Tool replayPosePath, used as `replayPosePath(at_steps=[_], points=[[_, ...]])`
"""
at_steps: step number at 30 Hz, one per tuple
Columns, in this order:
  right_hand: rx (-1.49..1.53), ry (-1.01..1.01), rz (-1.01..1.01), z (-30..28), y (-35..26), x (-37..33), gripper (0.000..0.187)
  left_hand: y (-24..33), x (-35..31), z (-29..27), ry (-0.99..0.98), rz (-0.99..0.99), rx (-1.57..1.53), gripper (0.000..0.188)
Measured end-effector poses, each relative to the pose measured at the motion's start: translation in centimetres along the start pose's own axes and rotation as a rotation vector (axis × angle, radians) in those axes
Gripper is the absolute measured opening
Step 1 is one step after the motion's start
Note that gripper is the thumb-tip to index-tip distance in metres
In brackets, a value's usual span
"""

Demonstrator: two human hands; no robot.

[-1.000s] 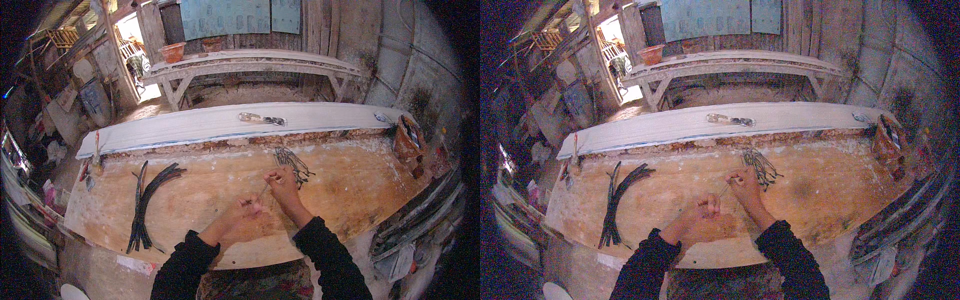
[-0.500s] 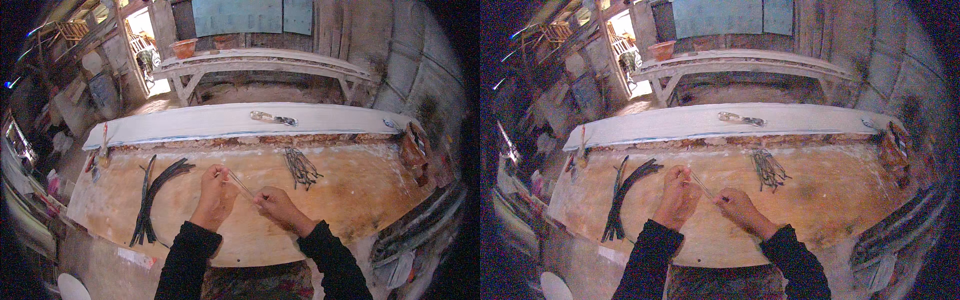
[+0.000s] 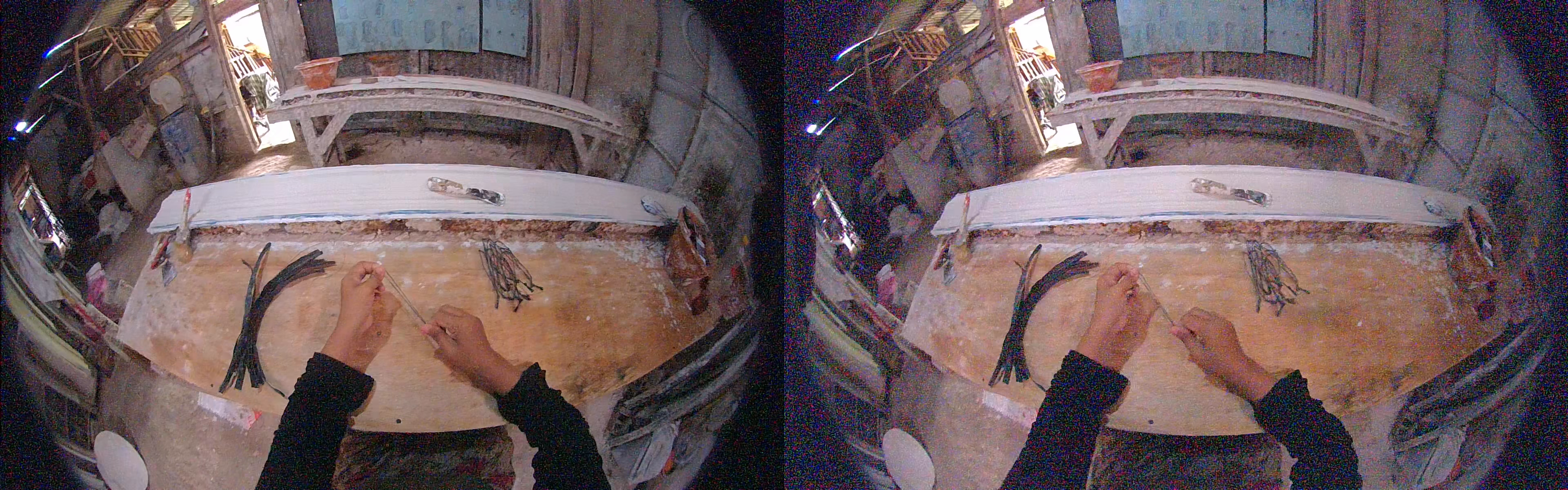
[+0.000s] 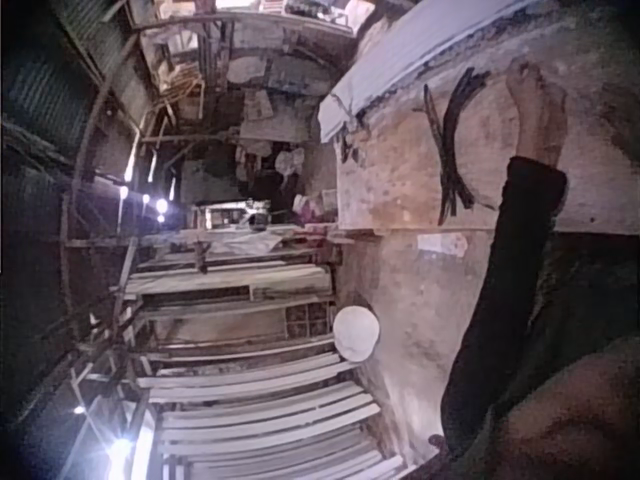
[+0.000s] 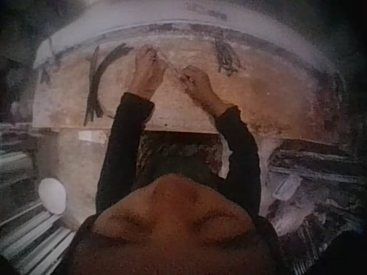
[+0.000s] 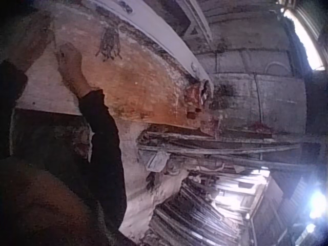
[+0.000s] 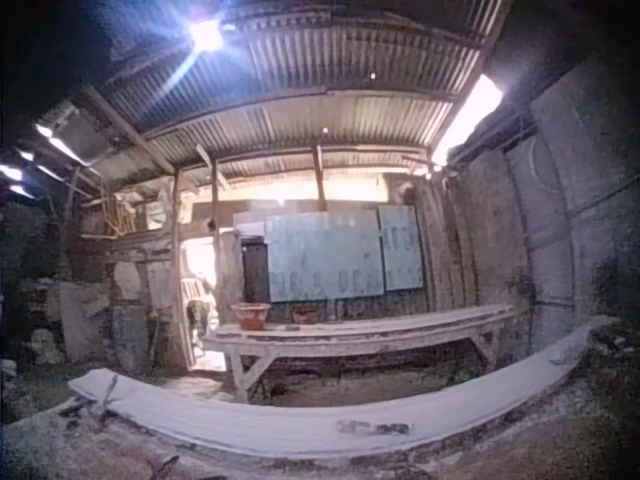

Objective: The person repeatedly picks up black rubber strips from a wooden workbench, folds them, and ties them into loops by hand. The tied loops are placed in a growing pile on the right side of the bench while additional strips remain on the left.

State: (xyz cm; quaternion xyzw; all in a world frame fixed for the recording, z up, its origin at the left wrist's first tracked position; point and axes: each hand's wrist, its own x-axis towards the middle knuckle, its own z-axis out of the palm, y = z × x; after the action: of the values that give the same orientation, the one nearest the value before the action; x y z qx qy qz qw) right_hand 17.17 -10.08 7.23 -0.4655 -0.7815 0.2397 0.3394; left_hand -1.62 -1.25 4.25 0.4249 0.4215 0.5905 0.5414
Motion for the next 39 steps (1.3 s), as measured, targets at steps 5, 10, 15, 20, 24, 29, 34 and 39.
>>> replayPosePath(at_steps=[5, 10, 15, 20, 24, 29, 34, 39], points=[[-0.060, 0.108, -0.109, 0.4, 0.1, 0.0, 0.018, -0.1, 0.0, 0.1, 0.022, -0.063, -0.055, 0.007], [-0.093, 0.024, -0.071, -0.2, 0.8, -0.1, 0.018, 0.0, -1.7, 1.4, 0.003, -0.158, -0.206, 0.006], [-0.220, -0.063, -0.053, 1.3, 1.5, -0.4, 0.017, 0.2, -2.8, 2.8, -0.071, -0.205, -0.139, 0.006], [-0.104, -0.057, -0.100, -1.4, -0.8, -0.1, 0.016, 0.2, -0.9, 0.2, -0.135, -0.096, -0.169, 0.007], [-0.099, 0.027, -0.059, -0.5, 0.7, 0.0, 0.012, -1.2, 0.2, -1.0, -0.151, -0.046, -0.133, 0.010], [-0.297, 0.351, 0.145, -2.0, 6.9, 0.8, 0.011, -1.8, 2.7, -4.0, -0.011, 0.083, 0.262, 0.019], [-0.271, 0.544, 0.335, -5.4, 6.5, 1.2, 0.015, 1.9, 4.1, -14.5, 0.592, 0.204, 0.609, 0.027], [-0.630, 0.367, 0.559, -7.0, 7.6, 0.8, 0.021, 5.9, 0.1, -18.1, 0.888, -0.105, 1.168, 0.032]])
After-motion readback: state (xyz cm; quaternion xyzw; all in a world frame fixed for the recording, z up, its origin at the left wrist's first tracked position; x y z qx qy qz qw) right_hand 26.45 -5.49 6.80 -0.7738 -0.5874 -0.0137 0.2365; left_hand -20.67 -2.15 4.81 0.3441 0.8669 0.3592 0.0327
